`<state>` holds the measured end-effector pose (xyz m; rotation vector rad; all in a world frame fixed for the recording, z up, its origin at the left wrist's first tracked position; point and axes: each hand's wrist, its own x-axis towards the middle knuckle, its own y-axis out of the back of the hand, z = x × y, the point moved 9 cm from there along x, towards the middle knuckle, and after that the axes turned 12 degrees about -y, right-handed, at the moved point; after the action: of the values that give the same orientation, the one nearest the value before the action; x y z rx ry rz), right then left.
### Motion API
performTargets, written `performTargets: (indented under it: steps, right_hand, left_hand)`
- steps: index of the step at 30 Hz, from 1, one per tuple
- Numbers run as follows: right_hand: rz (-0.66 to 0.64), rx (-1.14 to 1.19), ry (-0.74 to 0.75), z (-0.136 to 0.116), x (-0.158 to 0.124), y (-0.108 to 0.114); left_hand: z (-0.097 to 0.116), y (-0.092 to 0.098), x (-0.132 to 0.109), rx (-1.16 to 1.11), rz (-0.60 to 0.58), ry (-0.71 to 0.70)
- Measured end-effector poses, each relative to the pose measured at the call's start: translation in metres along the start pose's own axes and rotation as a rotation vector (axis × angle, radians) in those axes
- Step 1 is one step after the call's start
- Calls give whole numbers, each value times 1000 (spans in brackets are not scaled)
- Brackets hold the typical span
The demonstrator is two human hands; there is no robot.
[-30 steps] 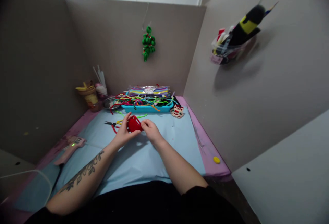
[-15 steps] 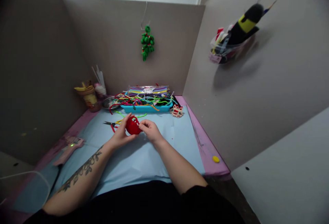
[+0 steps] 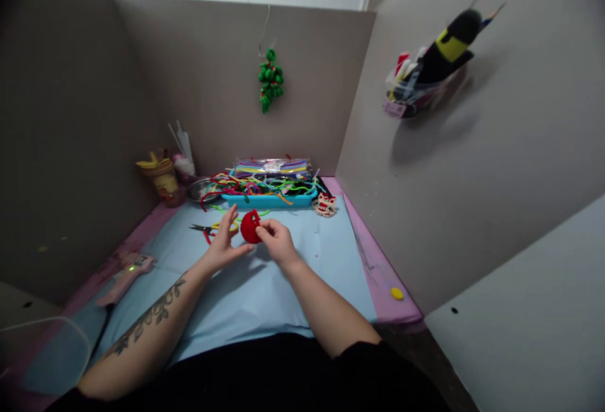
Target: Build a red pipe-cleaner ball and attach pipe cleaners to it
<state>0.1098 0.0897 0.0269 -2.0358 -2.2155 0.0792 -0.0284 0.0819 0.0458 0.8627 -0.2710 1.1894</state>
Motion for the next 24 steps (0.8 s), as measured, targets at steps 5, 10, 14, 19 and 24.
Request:
performTargets:
  steps: [5, 10, 14, 19, 24]
  right_hand:
    - [-38, -118, 67, -4, -7, -10]
    - [-79, -95, 64, -3, -7, -11]
    - [22, -191, 199, -17, -8, -1]
    - [0, -336, 266, -24, -9, -6]
    - [-122, -329, 201, -15, -6, -14]
  left_hand:
    - [-3, -8, 0, -275, 7, 113]
    - [-2, -2, 0, -275, 39, 131]
    - [-3, -9, -2, -307, -28, 144]
    - [-2, -17, -4, -311, -107, 146]
    - [-3, -10, -2, -279, -67, 142]
